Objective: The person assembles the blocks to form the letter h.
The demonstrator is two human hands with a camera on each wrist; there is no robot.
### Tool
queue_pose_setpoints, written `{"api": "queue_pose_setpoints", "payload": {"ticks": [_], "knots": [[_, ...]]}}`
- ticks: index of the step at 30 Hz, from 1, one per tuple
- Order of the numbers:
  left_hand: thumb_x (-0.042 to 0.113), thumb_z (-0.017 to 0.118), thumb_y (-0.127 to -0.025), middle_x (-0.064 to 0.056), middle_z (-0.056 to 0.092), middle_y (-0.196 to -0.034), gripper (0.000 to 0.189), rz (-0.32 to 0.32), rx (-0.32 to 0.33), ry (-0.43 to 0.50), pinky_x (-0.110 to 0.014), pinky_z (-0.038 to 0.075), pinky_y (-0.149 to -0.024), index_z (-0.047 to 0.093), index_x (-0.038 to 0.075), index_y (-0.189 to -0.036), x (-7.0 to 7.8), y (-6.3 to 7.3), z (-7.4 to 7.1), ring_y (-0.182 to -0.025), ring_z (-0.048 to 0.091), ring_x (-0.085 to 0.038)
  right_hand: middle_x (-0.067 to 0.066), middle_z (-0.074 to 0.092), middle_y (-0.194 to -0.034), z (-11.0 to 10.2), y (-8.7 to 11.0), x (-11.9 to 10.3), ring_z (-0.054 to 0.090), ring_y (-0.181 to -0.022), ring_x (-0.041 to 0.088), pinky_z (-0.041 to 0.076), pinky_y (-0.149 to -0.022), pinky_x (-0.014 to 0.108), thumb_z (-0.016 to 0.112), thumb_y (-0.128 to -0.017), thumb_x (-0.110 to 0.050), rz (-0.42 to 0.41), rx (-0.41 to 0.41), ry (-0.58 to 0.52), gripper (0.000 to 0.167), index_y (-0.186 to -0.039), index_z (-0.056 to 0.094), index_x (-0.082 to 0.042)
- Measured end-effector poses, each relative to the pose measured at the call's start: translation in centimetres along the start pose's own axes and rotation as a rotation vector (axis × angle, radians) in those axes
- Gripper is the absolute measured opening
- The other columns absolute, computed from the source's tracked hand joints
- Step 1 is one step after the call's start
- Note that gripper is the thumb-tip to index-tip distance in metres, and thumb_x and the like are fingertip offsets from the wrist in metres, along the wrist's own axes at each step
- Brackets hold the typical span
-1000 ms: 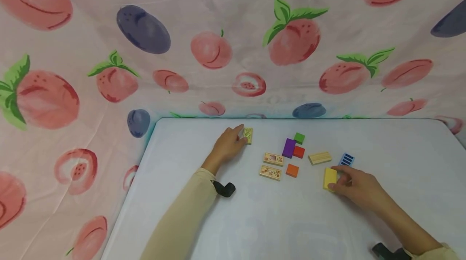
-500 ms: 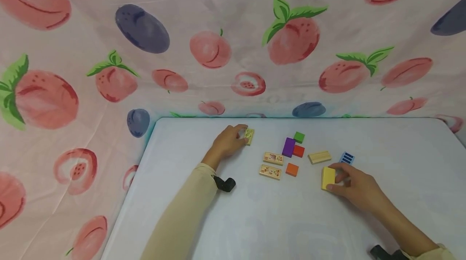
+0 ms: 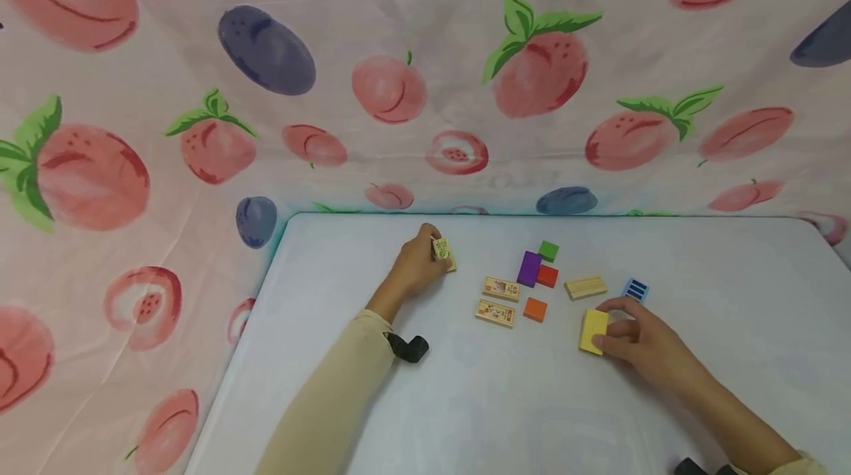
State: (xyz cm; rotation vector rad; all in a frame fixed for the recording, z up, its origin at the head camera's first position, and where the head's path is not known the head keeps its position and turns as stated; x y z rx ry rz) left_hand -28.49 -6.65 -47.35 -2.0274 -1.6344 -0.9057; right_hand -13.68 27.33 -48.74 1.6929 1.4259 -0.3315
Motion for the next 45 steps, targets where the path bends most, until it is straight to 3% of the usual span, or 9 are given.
{"api": "queue_pose_setpoints", "payload": {"ticks": [3,6,11,14,22,26,29,35,45], "knots": [[0.017,0.071,-0.095,-0.007,0.065,-0.095,0.038,-0.001,0.055,0.066,-0.032,0.049,-0.076,0.049,0.010,-0.126,-0.2,0.7,-0.8,-0.084,0.060,-0.018,0.012,0.070,-0.111,1.0,0.1,-0.1,0.065,-0.089,0.021,0.059,-0.074,0.029,0.073,-0.095,-0.032,0.044,-0.063,-0.161,0.066,-0.148,0.038,-0.012],[0.016,0.071,-0.096,-0.007,0.065,-0.095,0.035,-0.027,0.054,0.174,-0.029,0.052,-0.071,0.051,0.011,-0.124,-0.7,1.5,-1.3,-0.081,0.065,-0.016,0.011,0.068,-0.111,2.1,0.3,-0.4,0.065,-0.091,0.021,0.061,-0.078,0.029,0.072,-0.097,-0.028,0.074,-0.109,-0.284,0.068,-0.150,0.034,-0.012],[0.016,0.070,-0.097,-0.012,0.061,-0.103,0.036,-0.113,-0.041,0.356,-0.032,0.060,-0.069,0.051,0.011,-0.127,-1.4,3.6,-1.3,-0.082,0.070,-0.019,0.012,0.064,-0.107,4.1,0.4,-1.6,0.066,-0.095,0.021,0.062,-0.082,0.031,0.072,-0.096,-0.025,0.078,-0.164,-0.390,0.066,-0.149,0.036,-0.013],[0.016,0.069,-0.097,-0.012,0.061,-0.103,0.036,-0.130,-0.090,0.393,-0.034,0.061,-0.070,0.050,0.011,-0.128,-1.6,5.4,-1.3,-0.080,0.070,-0.019,0.012,0.064,-0.104,5.7,0.3,-2.9,0.067,-0.094,0.022,0.062,-0.083,0.033,0.073,-0.095,-0.023,0.046,-0.206,-0.418,0.063,-0.147,0.039,-0.013],[0.014,0.069,-0.097,-0.012,0.061,-0.097,0.034,-0.145,-0.184,0.396,-0.034,0.061,-0.068,0.052,0.010,-0.126,-3.0,9.6,-0.8,-0.070,0.071,-0.020,0.012,0.064,-0.103,9.6,0.0,-6.4,0.067,-0.097,0.022,0.061,-0.086,0.033,0.075,-0.094,-0.025,-0.050,-0.335,-0.460,0.062,-0.145,0.043,-0.013],[0.014,0.069,-0.097,-0.012,0.058,-0.100,0.034,-0.164,-0.220,0.446,-0.035,0.062,-0.071,0.051,0.009,-0.126,-3.6,11.0,-0.2,-0.075,0.071,-0.019,0.012,0.063,-0.103,11.2,-0.6,-7.9,0.067,-0.096,0.021,0.061,-0.086,0.032,0.076,-0.093,-0.021,-0.079,-0.347,-0.482,0.059,-0.142,0.046,-0.012],[0.016,0.071,-0.096,-0.010,0.060,-0.098,0.035,-0.138,-0.235,0.432,-0.032,0.059,-0.073,0.052,0.008,-0.125,-3.6,11.9,0.2,-0.078,0.069,-0.017,0.013,0.061,-0.105,12.2,-1.2,-8.9,0.066,-0.096,0.022,0.061,-0.085,0.034,0.077,-0.091,-0.019,-0.083,-0.342,-0.475,0.056,-0.139,0.049,-0.013],[0.021,0.072,-0.094,-0.003,0.062,-0.090,0.035,-0.048,-0.269,0.305,-0.027,0.044,-0.067,0.054,0.012,-0.122,-2.8,13.1,0.9,-0.075,0.056,-0.014,0.014,0.059,-0.110,13.0,-2.5,-10.2,0.067,-0.098,0.022,0.062,-0.083,0.038,0.078,-0.089,-0.013,-0.083,-0.320,-0.476,0.052,-0.134,0.052,-0.013],[0.022,0.071,-0.093,0.003,0.060,-0.089,0.032,0.023,-0.313,0.230,-0.028,0.045,-0.071,0.055,0.014,-0.119,-1.1,13.5,2.4,-0.078,0.057,-0.011,0.013,0.061,-0.113,12.7,-4.7,-11.1,0.068,-0.102,0.022,0.062,-0.083,0.036,0.077,-0.091,-0.014,-0.060,-0.277,-0.507,0.050,-0.133,0.052,-0.014]]}}
Point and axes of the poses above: each hand's wrist, its own y-axis away from the middle knuckle, its own z-axis out of the palm, x = y × z, the point moved 8 cm from there along -y, towards the middle knuckle
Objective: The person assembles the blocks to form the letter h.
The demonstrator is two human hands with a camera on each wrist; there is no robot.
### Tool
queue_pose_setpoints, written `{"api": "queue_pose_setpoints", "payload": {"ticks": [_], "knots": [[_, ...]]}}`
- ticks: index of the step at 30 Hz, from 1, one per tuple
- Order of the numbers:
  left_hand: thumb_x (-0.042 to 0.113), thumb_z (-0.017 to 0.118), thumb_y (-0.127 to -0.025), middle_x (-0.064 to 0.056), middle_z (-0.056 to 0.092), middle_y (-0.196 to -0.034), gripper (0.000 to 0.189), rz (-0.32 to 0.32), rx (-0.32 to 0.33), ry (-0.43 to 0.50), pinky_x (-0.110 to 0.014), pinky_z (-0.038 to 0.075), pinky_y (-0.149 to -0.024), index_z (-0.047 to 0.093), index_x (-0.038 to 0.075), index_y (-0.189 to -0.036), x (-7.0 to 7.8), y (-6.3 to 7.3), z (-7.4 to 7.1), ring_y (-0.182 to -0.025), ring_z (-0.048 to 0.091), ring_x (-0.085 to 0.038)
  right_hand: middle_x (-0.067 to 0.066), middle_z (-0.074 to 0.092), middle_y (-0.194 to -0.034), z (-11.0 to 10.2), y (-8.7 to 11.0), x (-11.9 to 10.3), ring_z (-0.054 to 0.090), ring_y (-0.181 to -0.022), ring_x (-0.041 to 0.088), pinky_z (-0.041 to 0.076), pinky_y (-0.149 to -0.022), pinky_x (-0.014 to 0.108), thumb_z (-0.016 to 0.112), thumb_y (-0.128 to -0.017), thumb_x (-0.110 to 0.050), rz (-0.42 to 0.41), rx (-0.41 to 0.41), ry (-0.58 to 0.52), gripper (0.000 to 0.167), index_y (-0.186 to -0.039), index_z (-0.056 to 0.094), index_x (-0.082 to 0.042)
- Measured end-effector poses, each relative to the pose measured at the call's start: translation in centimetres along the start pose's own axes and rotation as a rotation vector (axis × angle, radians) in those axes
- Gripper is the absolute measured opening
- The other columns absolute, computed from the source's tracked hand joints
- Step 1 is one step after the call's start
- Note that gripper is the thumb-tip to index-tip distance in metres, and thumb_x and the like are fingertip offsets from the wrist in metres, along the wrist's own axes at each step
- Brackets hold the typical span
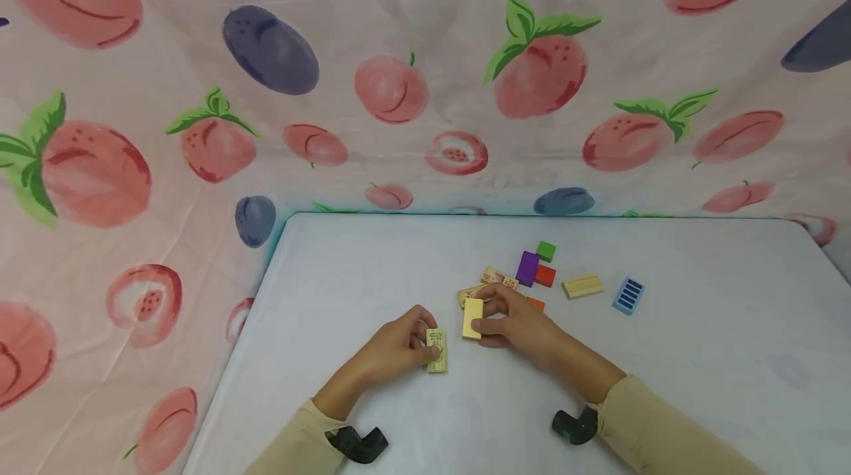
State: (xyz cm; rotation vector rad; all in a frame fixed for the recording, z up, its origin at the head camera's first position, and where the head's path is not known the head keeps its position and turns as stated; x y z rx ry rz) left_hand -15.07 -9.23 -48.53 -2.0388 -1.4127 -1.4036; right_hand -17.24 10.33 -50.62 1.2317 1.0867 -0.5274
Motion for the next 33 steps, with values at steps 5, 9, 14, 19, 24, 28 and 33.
{"api": "queue_pose_setpoints", "payload": {"ticks": [5,9,14,19,24,28,33], "knots": [[0.021,0.071,-0.093,0.005,0.062,-0.088,0.031,0.019,0.006,-0.035,-0.026,0.046,-0.071,0.055,0.015,-0.118,0.2,-0.2,0.3,-0.078,0.058,-0.010,0.013,0.061,-0.111,0.2,-0.7,-0.4,0.069,-0.097,0.022,0.062,-0.081,0.038,0.076,-0.091,-0.010,-0.031,-0.047,-0.038,0.049,-0.133,0.050,-0.009],[0.021,0.072,-0.092,0.006,0.063,-0.088,0.030,0.019,0.014,-0.047,-0.026,0.046,-0.069,0.056,0.016,-0.117,0.1,-0.2,0.2,-0.077,0.058,-0.009,0.017,0.065,-0.118,1.0,-0.7,-0.8,0.071,-0.097,0.022,0.062,-0.081,0.039,0.074,-0.092,-0.011,-0.047,-0.126,-0.033,0.050,-0.135,0.048,-0.006],[0.021,0.073,-0.092,0.006,0.062,-0.088,0.031,0.020,0.008,-0.046,-0.026,0.046,-0.069,0.056,0.016,-0.117,0.2,-0.2,0.2,-0.077,0.058,-0.009,0.019,0.063,-0.134,1.8,-1.1,-1.0,0.072,-0.101,0.024,0.062,-0.083,0.039,0.073,-0.094,-0.011,-0.060,-0.173,-0.072,0.050,-0.136,0.047,-0.005],[0.022,0.074,-0.092,0.008,0.063,-0.090,0.031,0.039,0.018,-0.058,-0.025,0.046,-0.069,0.058,0.018,-0.117,0.6,0.0,0.1,-0.076,0.058,-0.007,0.017,0.063,-0.135,1.7,-1.9,-0.9,0.071,-0.102,0.023,0.062,-0.082,0.039,0.073,-0.093,-0.008,-0.039,-0.140,-0.104,0.050,-0.135,0.047,-0.006],[0.022,0.077,-0.090,0.008,0.064,-0.092,0.030,0.072,0.055,-0.124,-0.023,0.045,-0.065,0.062,0.020,-0.115,1.0,0.0,0.1,-0.070,0.055,-0.005,0.016,0.063,-0.128,1.2,-2.6,-0.9,0.070,-0.102,0.022,0.062,-0.083,0.039,0.075,-0.092,-0.010,-0.017,-0.066,-0.092,0.050,-0.135,0.049,-0.010],[0.024,0.078,-0.090,0.007,0.064,-0.092,0.030,0.079,0.072,-0.165,-0.023,0.043,-0.062,0.063,0.020,-0.115,1.0,-0.2,0.3,-0.066,0.052,-0.003,0.016,0.063,-0.121,0.9,-3.1,-1.4,0.070,-0.100,0.023,0.062,-0.082,0.039,0.077,-0.091,-0.012,-0.036,-0.026,-0.058,0.050,-0.134,0.052,-0.011],[0.024,0.078,-0.089,0.005,0.065,-0.090,0.029,0.099,0.091,-0.189,-0.022,0.043,-0.062,0.063,0.017,-0.113,1.3,-0.4,0.5,-0.063,0.051,-0.003,0.018,0.064,-0.127,1.1,-3.1,-2.1,0.070,-0.098,0.022,0.062,-0.082,0.038,0.075,-0.091,-0.009,-0.090,-0.038,-0.029,0.047,-0.131,0.052,-0.008]]}}
Point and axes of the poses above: each hand's wrist, its own y-axis away from the middle knuckle, its own z-axis out of the palm, x = y × z, the point moved 8 cm from there along -y, towards the middle knuckle
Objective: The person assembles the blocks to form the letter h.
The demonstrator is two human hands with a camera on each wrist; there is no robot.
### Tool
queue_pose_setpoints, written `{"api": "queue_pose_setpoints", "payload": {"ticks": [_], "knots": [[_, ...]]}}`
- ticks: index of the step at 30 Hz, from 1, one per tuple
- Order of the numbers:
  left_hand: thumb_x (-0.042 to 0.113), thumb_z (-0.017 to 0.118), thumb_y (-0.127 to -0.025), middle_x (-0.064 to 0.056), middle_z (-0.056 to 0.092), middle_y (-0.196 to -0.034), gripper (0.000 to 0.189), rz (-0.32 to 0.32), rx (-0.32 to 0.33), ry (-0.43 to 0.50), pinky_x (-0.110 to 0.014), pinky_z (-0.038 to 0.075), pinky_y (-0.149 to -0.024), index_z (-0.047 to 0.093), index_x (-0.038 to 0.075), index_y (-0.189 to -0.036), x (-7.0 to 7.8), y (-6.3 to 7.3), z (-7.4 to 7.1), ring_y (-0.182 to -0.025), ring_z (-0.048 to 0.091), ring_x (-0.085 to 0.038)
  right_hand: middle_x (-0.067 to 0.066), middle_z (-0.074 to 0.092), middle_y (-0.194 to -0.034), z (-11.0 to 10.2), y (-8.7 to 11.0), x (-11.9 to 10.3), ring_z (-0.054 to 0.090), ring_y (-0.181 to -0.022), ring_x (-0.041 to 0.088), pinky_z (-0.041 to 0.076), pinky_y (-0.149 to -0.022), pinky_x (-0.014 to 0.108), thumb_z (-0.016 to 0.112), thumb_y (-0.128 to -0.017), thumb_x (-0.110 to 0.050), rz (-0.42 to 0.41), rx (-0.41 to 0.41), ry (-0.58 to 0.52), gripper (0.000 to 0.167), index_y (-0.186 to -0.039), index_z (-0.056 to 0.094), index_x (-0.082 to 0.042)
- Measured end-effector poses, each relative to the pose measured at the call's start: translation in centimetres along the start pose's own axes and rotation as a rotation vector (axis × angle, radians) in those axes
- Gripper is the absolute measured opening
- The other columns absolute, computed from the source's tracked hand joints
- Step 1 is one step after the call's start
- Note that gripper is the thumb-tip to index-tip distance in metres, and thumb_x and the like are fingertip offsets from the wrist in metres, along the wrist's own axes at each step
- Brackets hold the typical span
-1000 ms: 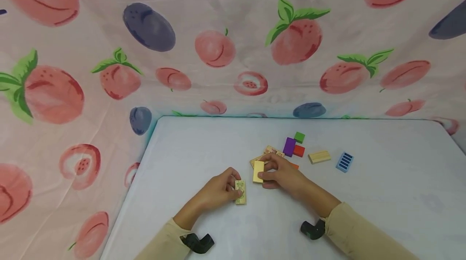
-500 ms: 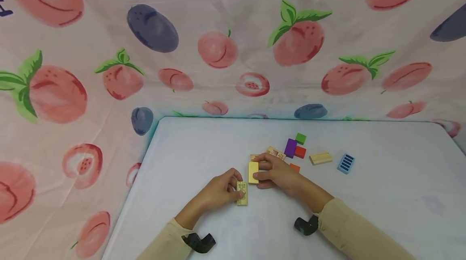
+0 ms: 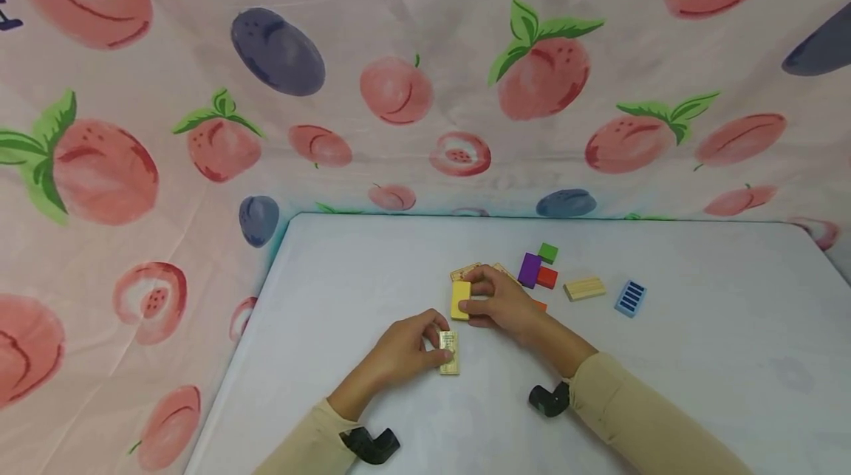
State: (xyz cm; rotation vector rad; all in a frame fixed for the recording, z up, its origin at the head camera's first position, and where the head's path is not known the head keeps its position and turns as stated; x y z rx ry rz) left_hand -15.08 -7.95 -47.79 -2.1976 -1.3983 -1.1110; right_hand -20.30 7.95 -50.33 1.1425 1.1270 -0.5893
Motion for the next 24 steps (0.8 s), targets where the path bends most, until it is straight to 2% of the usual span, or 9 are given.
{"api": "queue_pose_setpoints", "payload": {"ticks": [3,6,12,24], "knots": [[0.024,0.079,-0.088,0.006,0.063,-0.086,0.028,-0.004,0.004,-0.018,-0.023,0.042,-0.063,0.064,0.016,-0.110,0.08,-0.23,0.09,-0.065,0.051,-0.004,0.018,0.064,-0.133,0.39,-0.02,-0.01,0.071,-0.102,0.023,0.062,-0.084,0.038,0.075,-0.092,-0.009,-0.013,-0.045,0.019,0.046,-0.131,0.051,-0.008],[0.027,0.080,-0.087,0.009,0.062,-0.084,0.028,-0.028,-0.011,-0.037,-0.024,0.043,-0.064,0.063,0.018,-0.109,-0.06,-0.44,0.18,-0.068,0.052,-0.005,0.016,0.065,-0.130,0.61,-0.17,0.18,0.071,-0.101,0.023,0.062,-0.084,0.038,0.075,-0.092,-0.010,-0.005,-0.068,0.031,0.046,-0.131,0.052,-0.009],[0.033,0.080,-0.087,0.010,0.061,-0.081,0.031,-0.056,-0.046,-0.061,-0.024,0.042,-0.063,0.063,0.019,-0.108,-0.40,-0.59,0.18,-0.070,0.053,-0.006,0.013,0.065,-0.114,0.55,-0.44,0.12,0.070,-0.091,0.022,0.063,-0.076,0.038,0.079,-0.089,-0.013,0.009,-0.025,0.053,0.047,-0.130,0.055,-0.010],[0.038,0.080,-0.088,0.011,0.060,-0.076,0.036,0.000,-0.030,-0.082,-0.022,0.041,-0.061,0.062,0.014,-0.108,-0.53,-0.40,0.10,-0.065,0.050,-0.004,0.011,0.064,-0.096,0.32,-0.55,-0.26,0.073,-0.069,0.021,0.062,-0.064,0.035,0.084,-0.085,-0.017,0.001,0.052,0.188,0.049,-0.128,0.062,-0.011]]}}
Point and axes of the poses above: each hand's wrist, its own y-axis away from the middle knuckle, its own z-axis out of the palm, x = y × z, the point moved 8 cm from there along -y, towards the middle knuckle
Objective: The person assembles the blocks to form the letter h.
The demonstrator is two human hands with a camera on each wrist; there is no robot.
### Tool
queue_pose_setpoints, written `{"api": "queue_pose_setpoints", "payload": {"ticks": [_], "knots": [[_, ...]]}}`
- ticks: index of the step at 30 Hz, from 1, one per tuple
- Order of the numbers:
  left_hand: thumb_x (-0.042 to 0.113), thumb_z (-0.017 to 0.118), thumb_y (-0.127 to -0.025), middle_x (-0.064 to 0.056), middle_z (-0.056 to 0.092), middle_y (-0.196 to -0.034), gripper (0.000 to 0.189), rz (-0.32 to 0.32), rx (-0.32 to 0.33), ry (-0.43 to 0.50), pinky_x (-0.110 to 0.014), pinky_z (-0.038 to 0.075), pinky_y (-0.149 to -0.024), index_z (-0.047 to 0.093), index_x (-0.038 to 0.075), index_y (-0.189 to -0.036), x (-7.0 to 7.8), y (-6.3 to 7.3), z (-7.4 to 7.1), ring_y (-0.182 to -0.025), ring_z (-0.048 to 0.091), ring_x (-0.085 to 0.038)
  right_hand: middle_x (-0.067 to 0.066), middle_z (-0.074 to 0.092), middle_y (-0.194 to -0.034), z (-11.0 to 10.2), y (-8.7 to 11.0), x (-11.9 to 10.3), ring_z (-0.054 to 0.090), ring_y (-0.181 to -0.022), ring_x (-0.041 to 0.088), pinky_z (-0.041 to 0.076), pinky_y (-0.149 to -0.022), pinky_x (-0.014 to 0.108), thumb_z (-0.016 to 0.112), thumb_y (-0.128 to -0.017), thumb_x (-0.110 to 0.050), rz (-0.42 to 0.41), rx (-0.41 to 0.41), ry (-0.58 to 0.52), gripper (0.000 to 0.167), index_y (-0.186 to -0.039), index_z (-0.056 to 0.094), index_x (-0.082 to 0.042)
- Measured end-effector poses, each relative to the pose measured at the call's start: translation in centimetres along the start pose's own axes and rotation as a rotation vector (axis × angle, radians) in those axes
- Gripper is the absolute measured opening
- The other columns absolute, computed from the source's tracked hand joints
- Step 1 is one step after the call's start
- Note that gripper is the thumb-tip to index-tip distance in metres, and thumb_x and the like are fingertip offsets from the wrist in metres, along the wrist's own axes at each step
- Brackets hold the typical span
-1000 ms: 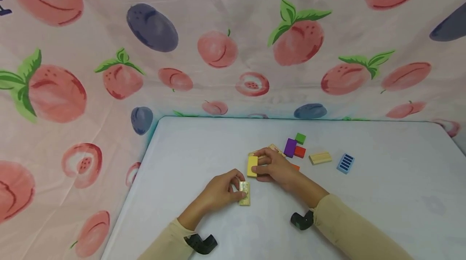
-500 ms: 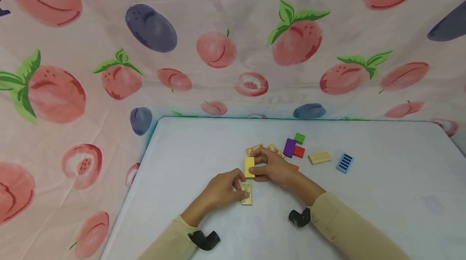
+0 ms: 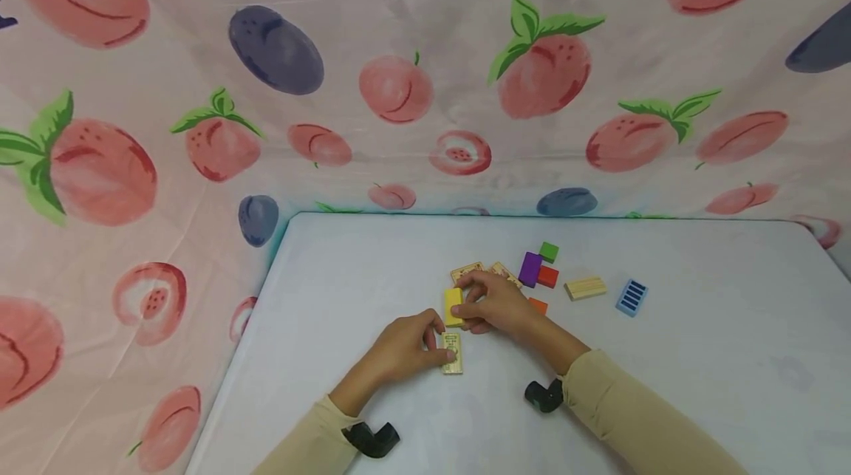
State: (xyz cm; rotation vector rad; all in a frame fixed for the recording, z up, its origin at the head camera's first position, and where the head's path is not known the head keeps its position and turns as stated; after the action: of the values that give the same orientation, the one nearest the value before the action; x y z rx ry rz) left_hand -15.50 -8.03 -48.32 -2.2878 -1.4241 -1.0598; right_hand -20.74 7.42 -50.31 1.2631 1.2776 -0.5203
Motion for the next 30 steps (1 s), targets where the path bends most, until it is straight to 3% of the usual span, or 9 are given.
{"api": "queue_pose_setpoints", "payload": {"ticks": [5,9,17,30], "knots": [[0.036,0.081,-0.087,0.011,0.060,-0.078,0.032,0.010,-0.003,0.005,-0.022,0.041,-0.061,0.063,0.016,-0.103,-0.21,0.02,-0.14,-0.065,0.049,-0.004,0.010,0.064,-0.086,-0.29,0.08,-0.29,0.073,-0.064,0.019,0.062,-0.060,0.034,0.083,-0.086,-0.016,-0.004,0.004,0.091,0.044,-0.125,0.063,-0.011],[0.036,0.081,-0.087,0.011,0.059,-0.078,0.029,0.025,-0.002,0.005,-0.021,0.041,-0.060,0.065,0.017,-0.102,-0.25,0.02,-0.28,-0.064,0.049,-0.003,0.009,0.064,-0.088,-0.30,0.16,-0.51,0.073,-0.065,0.018,0.062,-0.061,0.034,0.080,-0.089,-0.017,-0.019,-0.050,0.141,0.042,-0.126,0.061,-0.009],[0.035,0.078,-0.089,0.012,0.059,-0.078,0.031,0.047,-0.008,-0.010,-0.022,0.041,-0.060,0.063,0.018,-0.110,0.09,0.14,-0.25,-0.062,0.049,-0.002,0.012,0.061,-0.095,-0.35,-0.02,-0.08,0.075,-0.075,0.020,0.063,-0.068,0.034,0.077,-0.089,-0.009,-0.022,-0.165,0.100,0.047,-0.131,0.057,-0.007],[0.035,0.079,-0.089,0.011,0.058,-0.078,0.030,0.047,0.003,-0.004,-0.021,0.040,-0.058,0.063,0.017,-0.107,0.13,0.37,-0.11,-0.060,0.048,-0.002,0.009,0.062,-0.088,-0.08,0.43,-0.14,0.073,-0.071,0.018,0.061,-0.066,0.032,0.083,-0.086,-0.015,-0.072,-0.140,0.178,0.043,-0.123,0.062,-0.010]]}}
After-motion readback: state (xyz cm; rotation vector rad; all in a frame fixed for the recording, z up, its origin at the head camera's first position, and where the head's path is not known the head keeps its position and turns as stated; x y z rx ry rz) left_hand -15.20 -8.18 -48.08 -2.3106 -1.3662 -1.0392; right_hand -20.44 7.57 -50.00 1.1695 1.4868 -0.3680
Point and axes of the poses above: each hand's wrist, its own y-axis away from the middle knuckle, its own z-axis out of the palm, x = y × z, the point moved 8 cm from there along -y, towards the middle knuckle
